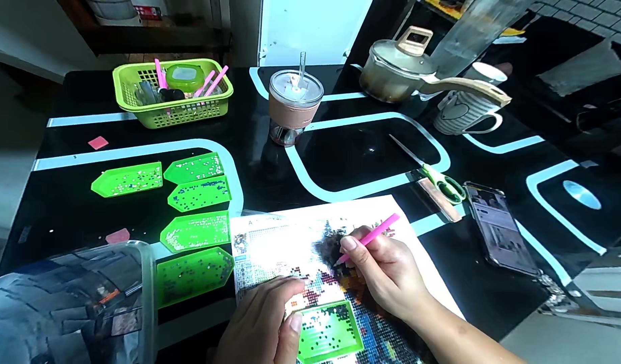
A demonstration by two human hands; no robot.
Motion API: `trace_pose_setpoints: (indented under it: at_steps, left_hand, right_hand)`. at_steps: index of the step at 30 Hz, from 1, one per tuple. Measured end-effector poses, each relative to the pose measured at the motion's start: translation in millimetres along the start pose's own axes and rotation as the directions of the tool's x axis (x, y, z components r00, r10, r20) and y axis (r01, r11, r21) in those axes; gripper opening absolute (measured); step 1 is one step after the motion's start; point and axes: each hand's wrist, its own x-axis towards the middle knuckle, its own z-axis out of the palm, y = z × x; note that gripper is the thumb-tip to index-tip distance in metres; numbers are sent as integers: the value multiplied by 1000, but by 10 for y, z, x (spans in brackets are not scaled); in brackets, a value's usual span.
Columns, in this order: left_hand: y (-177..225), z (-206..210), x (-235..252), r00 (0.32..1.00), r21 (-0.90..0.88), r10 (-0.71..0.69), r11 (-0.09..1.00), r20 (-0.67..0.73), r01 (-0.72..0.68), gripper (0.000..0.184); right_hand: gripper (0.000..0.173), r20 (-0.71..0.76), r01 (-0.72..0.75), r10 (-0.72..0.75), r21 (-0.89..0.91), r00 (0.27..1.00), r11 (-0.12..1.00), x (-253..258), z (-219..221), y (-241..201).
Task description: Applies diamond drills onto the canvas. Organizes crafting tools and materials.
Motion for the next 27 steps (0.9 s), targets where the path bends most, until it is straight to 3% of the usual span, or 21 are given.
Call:
trace_pose_setpoints:
  at_steps: [7, 9, 12, 15, 19, 27]
  left_hand:
    - [7, -10, 1, 1000, 6, -3, 1000, 8, 3, 33]
    - [12, -12, 3, 1000, 5, -7, 1000, 3, 7, 32]
    - [10, -7, 4, 1000, -3, -8, 1000, -11, 8, 32]
    - [1, 9, -4, 1000, -4, -10, 1000, -25, 10, 33]
    - [-9, 24, -2, 999, -5, -9, 1000, -37, 9, 33]
    - [-5, 27, -5, 999, -16, -21, 1000, -38, 20, 33]
  right_hand:
    - [33, 46, 141, -134, -220, 990, 965, -12, 11, -79]
    - [33, 44, 83, -76, -170, 996, 982, 4, -29, -98]
    - [31, 24, -16, 14, 51, 1000, 999, 3, -41, -167]
    - [33, 100, 13, -36, 217, 994, 976, -105, 79, -300]
    - [33, 152, 147, -162, 108, 975, 983, -156, 211, -343]
    - [34, 179, 194, -195, 22, 964, 981, -162, 235, -332]
